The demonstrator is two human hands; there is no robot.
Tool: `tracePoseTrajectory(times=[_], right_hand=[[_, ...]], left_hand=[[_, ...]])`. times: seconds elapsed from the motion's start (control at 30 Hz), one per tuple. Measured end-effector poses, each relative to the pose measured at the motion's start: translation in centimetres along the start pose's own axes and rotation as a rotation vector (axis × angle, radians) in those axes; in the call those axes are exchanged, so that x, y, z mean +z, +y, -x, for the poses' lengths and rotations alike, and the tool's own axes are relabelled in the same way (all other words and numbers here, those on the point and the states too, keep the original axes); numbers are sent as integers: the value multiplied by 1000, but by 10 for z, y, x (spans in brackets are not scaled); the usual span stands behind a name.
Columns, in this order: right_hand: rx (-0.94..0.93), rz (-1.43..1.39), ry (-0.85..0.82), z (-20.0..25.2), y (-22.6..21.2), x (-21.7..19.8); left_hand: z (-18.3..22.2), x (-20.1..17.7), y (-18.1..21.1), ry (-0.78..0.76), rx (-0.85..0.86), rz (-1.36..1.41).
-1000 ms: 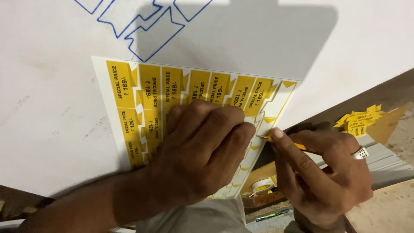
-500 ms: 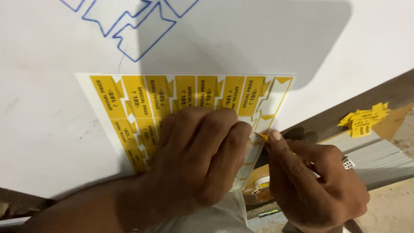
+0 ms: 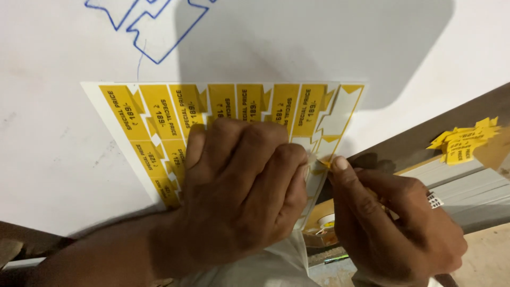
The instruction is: Using a utility knife to carefully cut and separate individual price labels from a larger printed sheet.
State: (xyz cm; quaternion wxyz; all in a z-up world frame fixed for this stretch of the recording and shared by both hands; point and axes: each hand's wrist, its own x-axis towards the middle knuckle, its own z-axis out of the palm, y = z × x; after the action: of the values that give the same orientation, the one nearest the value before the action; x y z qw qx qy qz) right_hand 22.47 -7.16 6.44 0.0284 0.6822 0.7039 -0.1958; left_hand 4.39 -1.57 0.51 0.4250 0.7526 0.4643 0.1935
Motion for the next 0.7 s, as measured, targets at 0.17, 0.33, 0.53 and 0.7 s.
tracePoseTrajectory(times=[0.17, 0.33, 0.53, 0.7], right_hand=[[-25, -30, -46, 1, 6, -5], [-41, 4, -92, 0, 9, -10], [-90, 10, -159, -2, 10, -13], [-86, 44, -130, 0, 12, -13]], left_hand=[[-4, 3, 2, 33, 7, -72], [-6, 4, 2, -3, 38, -123], [-6, 5, 5, 0, 27, -137], [-4, 7, 5, 5, 4, -85]])
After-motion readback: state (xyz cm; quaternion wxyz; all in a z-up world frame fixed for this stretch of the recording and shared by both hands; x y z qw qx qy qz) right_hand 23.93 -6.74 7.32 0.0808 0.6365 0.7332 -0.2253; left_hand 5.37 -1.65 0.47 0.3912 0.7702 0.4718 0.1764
